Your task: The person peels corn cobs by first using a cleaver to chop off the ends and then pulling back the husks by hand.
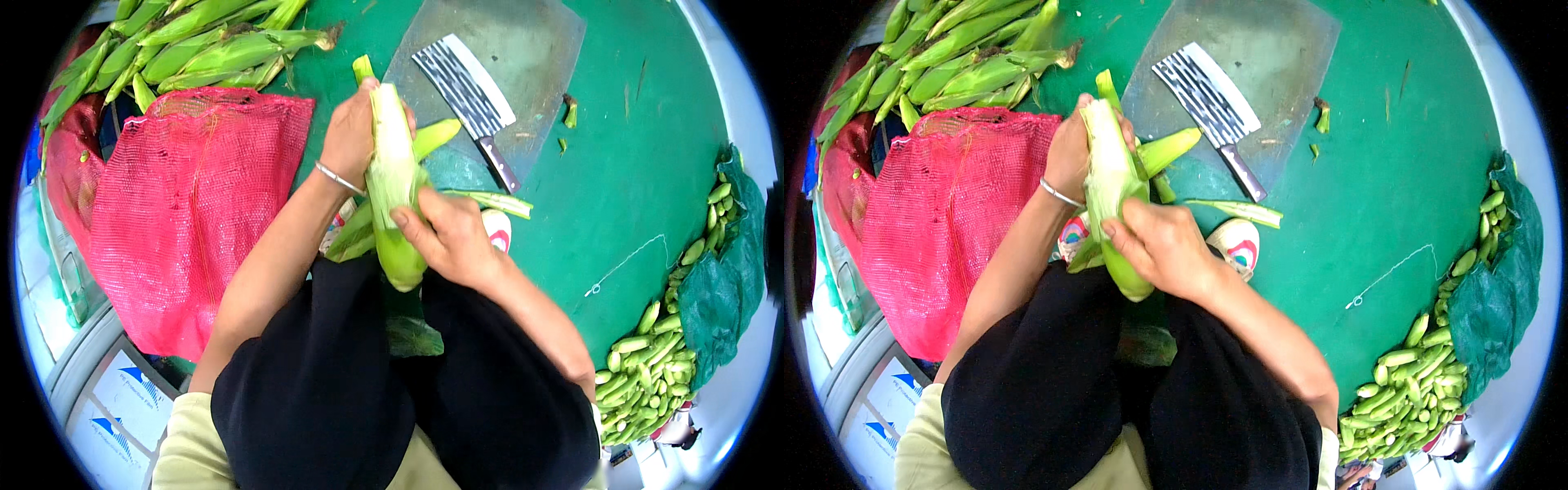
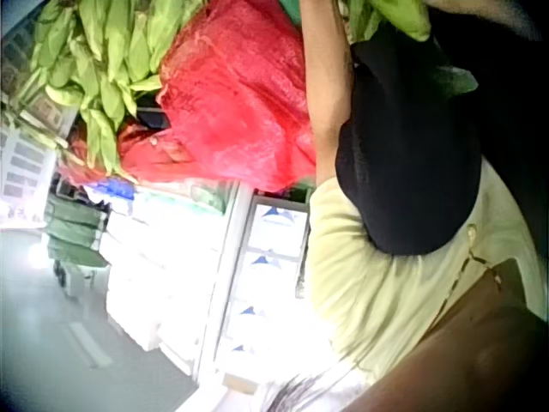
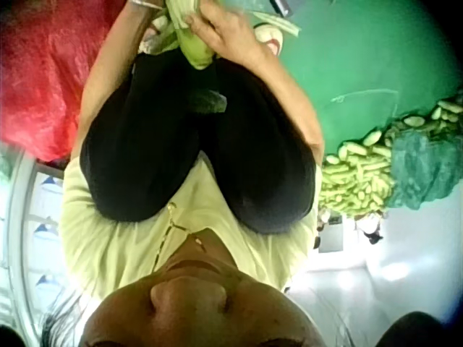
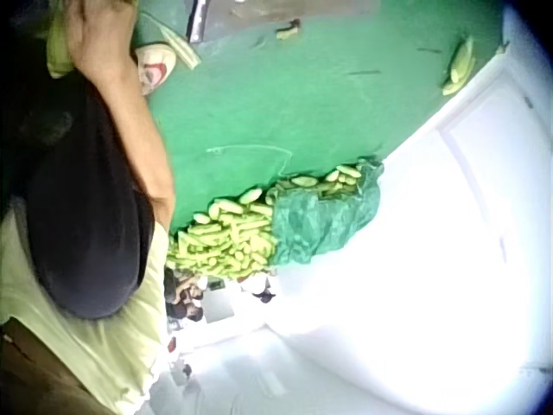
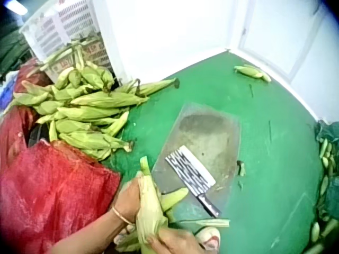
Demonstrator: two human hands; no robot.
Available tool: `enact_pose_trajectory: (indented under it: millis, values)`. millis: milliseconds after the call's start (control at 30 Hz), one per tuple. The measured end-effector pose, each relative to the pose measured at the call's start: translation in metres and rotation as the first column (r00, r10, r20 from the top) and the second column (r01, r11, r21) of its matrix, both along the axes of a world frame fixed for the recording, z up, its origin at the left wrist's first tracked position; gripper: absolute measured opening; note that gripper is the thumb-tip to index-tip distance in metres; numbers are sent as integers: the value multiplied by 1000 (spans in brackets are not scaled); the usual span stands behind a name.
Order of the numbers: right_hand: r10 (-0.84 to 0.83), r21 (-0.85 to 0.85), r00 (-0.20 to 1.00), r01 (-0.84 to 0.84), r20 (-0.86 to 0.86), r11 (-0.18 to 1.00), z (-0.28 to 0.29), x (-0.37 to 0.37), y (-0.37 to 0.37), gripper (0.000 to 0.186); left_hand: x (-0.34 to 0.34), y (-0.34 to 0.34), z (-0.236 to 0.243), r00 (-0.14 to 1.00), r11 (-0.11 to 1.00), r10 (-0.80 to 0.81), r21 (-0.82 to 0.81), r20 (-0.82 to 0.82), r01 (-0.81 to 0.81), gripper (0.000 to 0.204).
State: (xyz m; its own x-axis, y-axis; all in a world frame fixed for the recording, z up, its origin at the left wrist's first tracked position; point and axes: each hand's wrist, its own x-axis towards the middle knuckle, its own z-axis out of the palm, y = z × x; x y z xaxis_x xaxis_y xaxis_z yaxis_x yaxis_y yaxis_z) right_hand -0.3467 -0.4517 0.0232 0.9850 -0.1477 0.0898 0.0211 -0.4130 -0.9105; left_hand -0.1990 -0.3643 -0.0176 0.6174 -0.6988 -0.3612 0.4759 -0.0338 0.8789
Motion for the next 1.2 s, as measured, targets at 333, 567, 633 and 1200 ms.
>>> enact_pose_trajectory:
  millis: [333,567,633,1200]
  values:
    - [58,14,962,-56,-267,998,20,-22,-17,27,-17,21,22,998,1000,-8,-22,65,10,41]
    - [-202,6,965,206,-166,978,25,1,-29,33,-38,35,24,769,978,-207,149,604,146,29]
    - [-79,105,977,101,-198,989,14,-2,-28,33,-41,33,27,752,975,-213,180,624,126,26]
    - [-261,332,873,411,-412,849,-15,-67,-14,19,-82,31,35,736,890,-455,263,501,372,18]
